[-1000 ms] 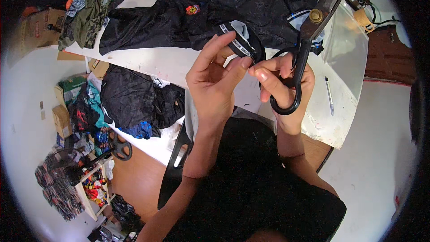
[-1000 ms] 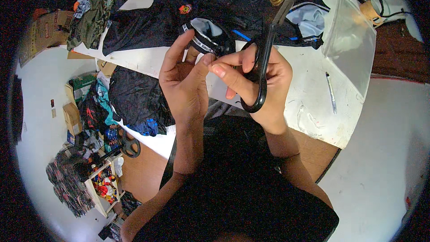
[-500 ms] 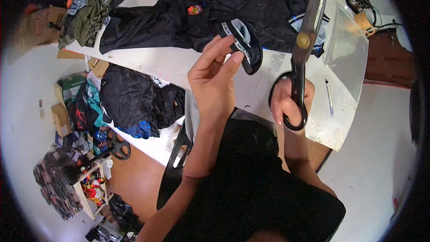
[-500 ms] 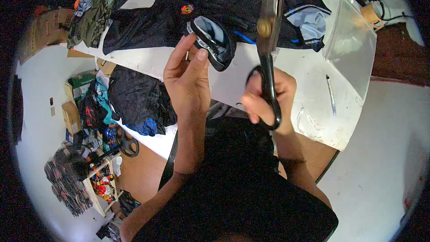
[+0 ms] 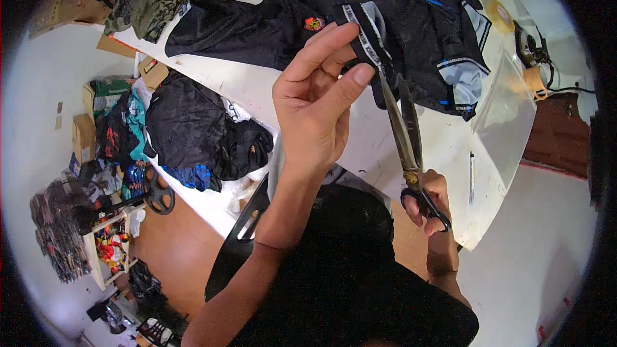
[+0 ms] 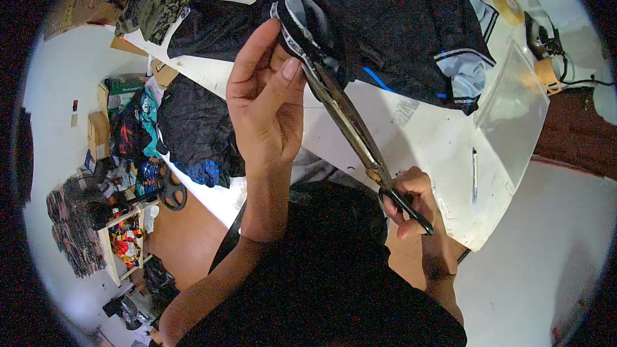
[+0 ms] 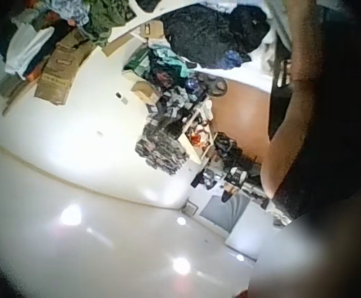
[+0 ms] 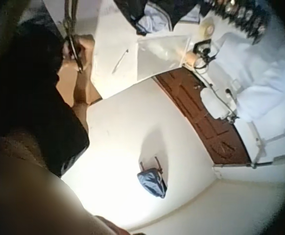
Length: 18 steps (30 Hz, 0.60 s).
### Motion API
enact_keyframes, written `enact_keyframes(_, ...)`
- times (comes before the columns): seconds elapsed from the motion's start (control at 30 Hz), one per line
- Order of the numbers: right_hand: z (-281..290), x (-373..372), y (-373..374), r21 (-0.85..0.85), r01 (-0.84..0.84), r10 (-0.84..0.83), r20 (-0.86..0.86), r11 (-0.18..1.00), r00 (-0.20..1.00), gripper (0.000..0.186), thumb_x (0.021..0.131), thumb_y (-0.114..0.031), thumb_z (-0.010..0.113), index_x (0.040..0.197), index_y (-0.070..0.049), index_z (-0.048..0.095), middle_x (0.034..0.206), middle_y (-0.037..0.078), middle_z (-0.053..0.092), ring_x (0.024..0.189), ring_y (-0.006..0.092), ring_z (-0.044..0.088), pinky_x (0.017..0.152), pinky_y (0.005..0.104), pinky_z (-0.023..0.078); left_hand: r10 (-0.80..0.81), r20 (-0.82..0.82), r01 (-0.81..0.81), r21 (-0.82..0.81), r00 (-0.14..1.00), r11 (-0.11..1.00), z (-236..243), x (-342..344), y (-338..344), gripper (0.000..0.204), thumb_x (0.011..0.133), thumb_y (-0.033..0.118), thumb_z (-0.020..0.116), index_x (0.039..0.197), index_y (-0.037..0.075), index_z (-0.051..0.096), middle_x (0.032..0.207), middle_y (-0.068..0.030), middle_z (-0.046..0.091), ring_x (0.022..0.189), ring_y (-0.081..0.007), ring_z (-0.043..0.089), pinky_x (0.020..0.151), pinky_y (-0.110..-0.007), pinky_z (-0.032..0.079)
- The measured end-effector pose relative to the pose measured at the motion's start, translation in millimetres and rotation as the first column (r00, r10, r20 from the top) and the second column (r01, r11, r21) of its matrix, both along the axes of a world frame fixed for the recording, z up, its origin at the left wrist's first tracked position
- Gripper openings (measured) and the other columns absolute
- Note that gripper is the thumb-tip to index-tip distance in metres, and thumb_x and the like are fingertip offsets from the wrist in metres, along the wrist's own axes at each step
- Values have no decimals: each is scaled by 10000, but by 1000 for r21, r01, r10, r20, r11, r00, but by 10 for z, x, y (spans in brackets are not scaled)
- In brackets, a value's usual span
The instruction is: Cutting and trimming black fabric garments using scissors on a work table.
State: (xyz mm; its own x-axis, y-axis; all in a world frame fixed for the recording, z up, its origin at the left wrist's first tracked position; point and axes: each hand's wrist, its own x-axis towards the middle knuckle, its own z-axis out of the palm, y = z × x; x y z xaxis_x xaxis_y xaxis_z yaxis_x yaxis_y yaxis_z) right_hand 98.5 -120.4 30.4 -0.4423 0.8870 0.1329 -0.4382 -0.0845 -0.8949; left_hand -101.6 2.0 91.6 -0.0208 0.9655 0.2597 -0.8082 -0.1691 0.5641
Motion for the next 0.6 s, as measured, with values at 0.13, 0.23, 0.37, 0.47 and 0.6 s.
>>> enact_keyframes(0.13, 51, 20, 43, 17, -15, 15, 15, 1000, 1000, 543, 601, -468, 806, 558, -48, 465, 432, 15, 459, 331, 109, 444, 319, 226, 319, 2, -4, -2, 40, 1000, 999, 39, -6, 13, 439, 729, -185, 584, 1148, -71, 523, 1160, -141, 541, 1051, -172, 538, 882, -269, 462)
enact_keyframes(0.23, 80, 8, 29, 4, 2, -2, 18, 1000, 1000, 545, 607, -479, 799, 548, -60, 456, 428, 14, 457, 326, 108, 428, 314, 231, 297, 27, -28, -25, 51, 999, 998, 49, -12, 10, 433, 720, -187, 588, 1134, -72, 534, 1186, -140, 511, 1035, -181, 544, 879, -274, 461)
enact_keyframes(0.37, 41, -34, 7, 8, 10, -10, -14, 1000, 1000, 541, 615, -485, 791, 576, -59, 460, 426, 16, 452, 329, 99, 425, 312, 228, 291, 14, 0, -14, 97, 1000, 995, 43, -16, -8, 424, 718, -186, 590, 1124, -73, 541, 1214, -143, 481, 1038, -191, 543, 884, -277, 460)
enact_keyframes(0.47, -30, -71, 24, 53, 48, -36, -212, 997, 977, 530, 661, -396, 788, 910, 16, 566, 466, 20, 476, 344, 98, 480, 299, 186, 345, 19, 16, -21, 142, 1000, 990, 39, -26, -15, 420, 721, -186, 586, 1123, -74, 540, 1209, -144, 484, 1055, -202, 537, 890, -285, 458)
enact_keyframes(0.6, -50, -105, 18, 163, -69, 110, -257, 984, 960, 617, 674, -353, 784, 1141, -72, 494, 517, 32, 471, 345, 89, 460, 294, 185, 349, 6, 68, -14, 125, 998, 992, 35, -44, -28, 420, 720, -190, 582, 1122, -76, 537, 1216, -149, 478, 1074, -218, 532, 900, -293, 455)
